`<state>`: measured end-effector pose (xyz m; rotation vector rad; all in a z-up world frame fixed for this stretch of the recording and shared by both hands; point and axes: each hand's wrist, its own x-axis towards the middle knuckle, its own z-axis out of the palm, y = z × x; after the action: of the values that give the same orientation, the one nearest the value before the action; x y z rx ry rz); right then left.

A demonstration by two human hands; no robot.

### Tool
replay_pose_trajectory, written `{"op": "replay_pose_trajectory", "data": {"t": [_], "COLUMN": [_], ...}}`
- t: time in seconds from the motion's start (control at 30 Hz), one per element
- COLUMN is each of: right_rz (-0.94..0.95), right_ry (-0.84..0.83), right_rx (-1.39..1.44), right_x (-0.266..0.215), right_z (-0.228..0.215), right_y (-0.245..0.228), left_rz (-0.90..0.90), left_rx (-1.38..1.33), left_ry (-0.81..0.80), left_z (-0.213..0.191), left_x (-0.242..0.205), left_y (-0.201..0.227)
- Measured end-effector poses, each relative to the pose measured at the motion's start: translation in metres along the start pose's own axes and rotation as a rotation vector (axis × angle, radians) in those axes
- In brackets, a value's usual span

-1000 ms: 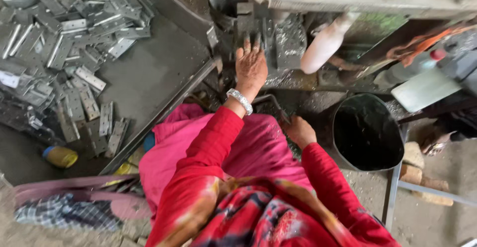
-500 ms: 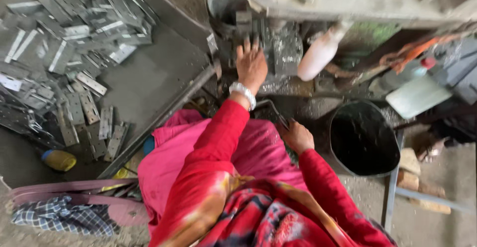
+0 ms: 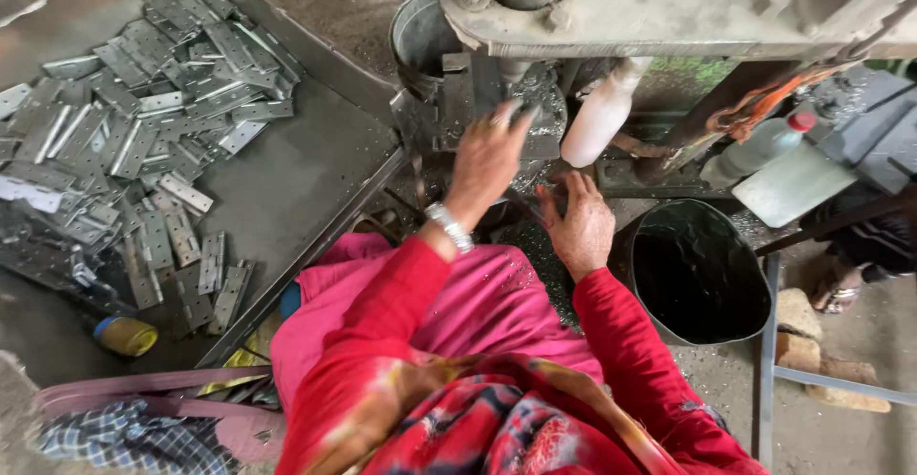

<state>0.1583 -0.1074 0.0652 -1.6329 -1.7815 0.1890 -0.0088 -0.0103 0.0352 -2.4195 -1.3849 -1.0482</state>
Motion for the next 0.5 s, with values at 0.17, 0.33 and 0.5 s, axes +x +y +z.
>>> {"op": "replay_pose_trajectory", "data": {"t": [0.17, 0.33, 0.5], "right_rz": [0.005, 0.011, 0.024], "right_ry": [-0.013, -0.035, -0.089], "right_rx": [0.006, -0.043, -0.081], "right_x": [-0.005, -0.005, 0.001], "right_z": [0.003, 0.002, 0.001], "right_y": [0.004, 0.004, -0.002], "left_rz": [-0.327, -0.216, -0.161], "left_rx": [0.232, 0.176, 0.356], "left_ry": [-0.32, -0.073, -0.284], "left_z": [0.037, 0.012, 0.011], "left_x": [0.026, -0.036, -0.045], "left_y": [0.018, -0.001, 0.001]}}
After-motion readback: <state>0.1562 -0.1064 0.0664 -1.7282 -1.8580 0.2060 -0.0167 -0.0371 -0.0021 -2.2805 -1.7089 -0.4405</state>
